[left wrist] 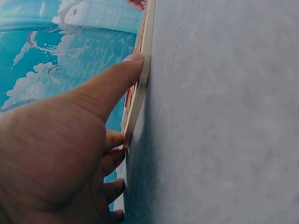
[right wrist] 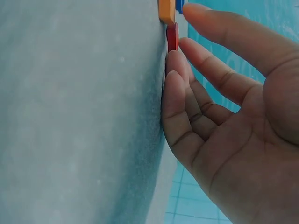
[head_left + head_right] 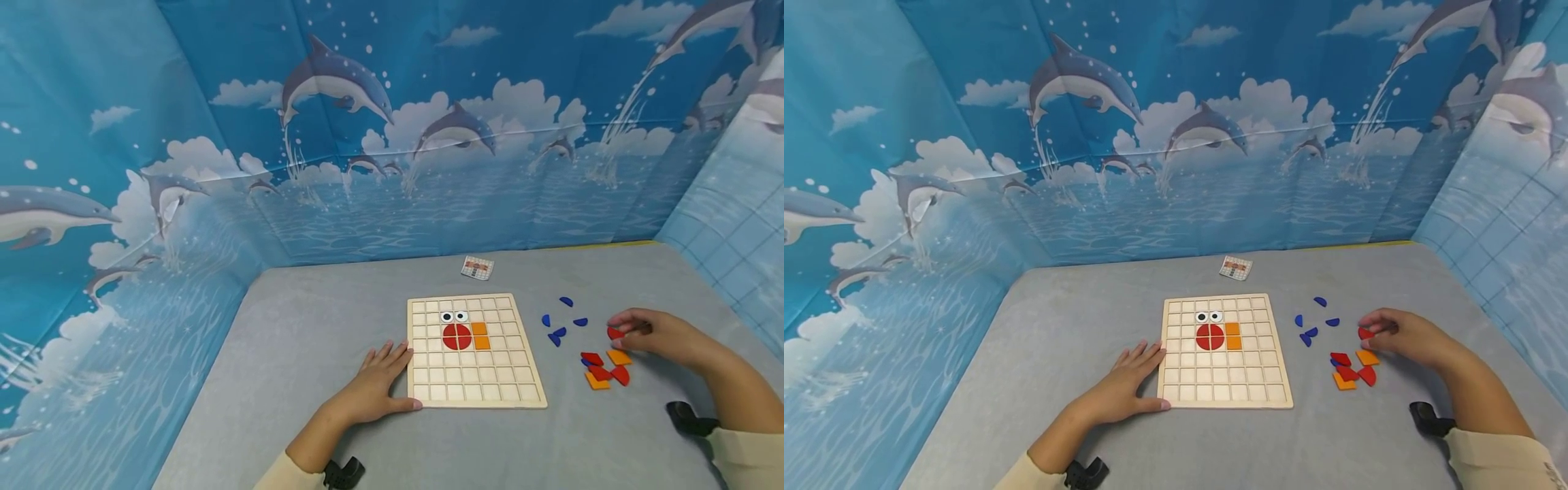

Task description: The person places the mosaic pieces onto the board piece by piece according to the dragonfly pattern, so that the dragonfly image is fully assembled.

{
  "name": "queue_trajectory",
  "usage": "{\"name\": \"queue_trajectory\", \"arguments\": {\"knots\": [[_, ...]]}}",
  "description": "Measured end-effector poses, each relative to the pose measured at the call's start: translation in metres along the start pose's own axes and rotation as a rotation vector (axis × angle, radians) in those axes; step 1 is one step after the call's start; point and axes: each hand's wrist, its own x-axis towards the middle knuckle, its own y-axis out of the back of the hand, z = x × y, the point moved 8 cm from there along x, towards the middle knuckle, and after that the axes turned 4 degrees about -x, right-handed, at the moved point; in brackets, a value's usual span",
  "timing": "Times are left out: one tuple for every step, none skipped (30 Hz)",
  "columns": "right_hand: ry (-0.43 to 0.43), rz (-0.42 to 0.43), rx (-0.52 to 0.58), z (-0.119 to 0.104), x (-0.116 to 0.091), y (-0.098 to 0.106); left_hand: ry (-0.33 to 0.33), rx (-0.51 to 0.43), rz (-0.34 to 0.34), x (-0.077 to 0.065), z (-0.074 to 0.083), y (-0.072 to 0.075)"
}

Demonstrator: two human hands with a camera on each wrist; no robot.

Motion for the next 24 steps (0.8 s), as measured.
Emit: {"name": "queue_trajectory", "arguments": {"knots": [[0.007, -0.003, -0.002, -0.0007, 0.0004, -0.0001, 0.001, 0.003, 0.003, 0.0001, -0.0001, 0.0002], [0.013, -0.003, -0.004, -0.0013, 0.0010, -0.0001, 0.002, 0.004, 0.006, 0.0001, -0.0001, 0.0006], [0.020, -0.005, -0.006, -0.0018, 0.0015, -0.0002, 0.003, 0.003, 0.008, 0.0002, -0.0002, 0.0006], [0.024, -0.006, -0.008, -0.0018, 0.0021, -0.0002, 0.003, 0.004, 0.010, 0.0003, -0.0003, 0.0007], [0.026, -0.007, -0.010, -0.0016, 0.0026, -0.0006, 0.003, 0.004, 0.011, 0.0005, -0.0004, 0.0006], [0.028, -0.008, -0.010, -0.0013, 0.0031, -0.0010, 0.002, 0.003, 0.011, 0.0007, -0.0005, 0.0005], [0.030, -0.009, -0.012, -0.0011, 0.0036, -0.0013, 0.002, 0.002, 0.011, 0.0008, -0.0006, 0.0004], [0.028, -0.007, -0.014, -0.0007, 0.0039, -0.0017, 0.001, 0.001, 0.010, 0.0008, -0.0005, 0.0003], [0.023, -0.007, -0.015, -0.0001, 0.0041, -0.0021, 0.001, -0.001, 0.010, 0.0009, -0.0005, 0.0001], [0.019, -0.004, -0.016, 0.0003, 0.0043, -0.0025, 0.000, -0.002, 0.010, 0.0008, -0.0004, 0.0000], [0.016, -0.002, -0.017, 0.0006, 0.0044, -0.0029, -0.001, -0.003, 0.009, 0.0007, -0.0003, -0.0003], [0.017, 0.000, -0.018, 0.0003, 0.0045, -0.0025, 0.000, -0.002, 0.008, 0.0007, -0.0004, -0.0007], [0.015, 0.003, -0.022, 0.0002, 0.0047, -0.0025, 0.000, -0.001, 0.008, 0.0007, -0.0006, -0.0009], [0.013, 0.005, -0.025, 0.0002, 0.0048, -0.0026, 0.001, 0.000, 0.007, 0.0004, -0.0005, -0.0010], [0.009, 0.006, -0.024, 0.0000, 0.0051, -0.0025, 0.002, 0.003, 0.008, 0.0005, -0.0008, -0.0012], [0.006, 0.007, -0.026, -0.0002, 0.0054, -0.0023, 0.002, 0.007, 0.008, 0.0007, -0.0012, -0.0015], [0.005, 0.008, -0.028, -0.0005, 0.0057, -0.0022, 0.003, 0.011, 0.008, 0.0008, -0.0016, -0.0017], [0.005, 0.008, -0.029, -0.0007, 0.0059, -0.0020, 0.004, 0.013, 0.008, 0.0009, -0.0021, -0.0018], [0.000, 0.008, -0.030, -0.0006, 0.0062, -0.0026, 0.002, 0.015, 0.010, 0.0009, -0.0021, -0.0017], [-0.002, 0.008, -0.028, -0.0004, 0.0065, -0.0026, -0.001, 0.015, 0.012, 0.0009, -0.0020, -0.0017], [-0.005, 0.009, -0.025, -0.0001, 0.0067, -0.0022, -0.004, 0.016, 0.013, 0.0011, -0.0022, -0.0017], [-0.006, 0.011, -0.026, 0.0003, 0.0069, -0.0022, -0.007, 0.015, 0.015, 0.0011, -0.0021, -0.0015], [-0.007, 0.013, -0.025, 0.0009, 0.0072, -0.0021, -0.011, 0.015, 0.015, 0.0010, -0.0019, -0.0013], [-0.010, 0.014, -0.024, 0.0015, 0.0075, -0.0021, -0.012, 0.012, 0.016, 0.0009, -0.0018, -0.0012]]}}
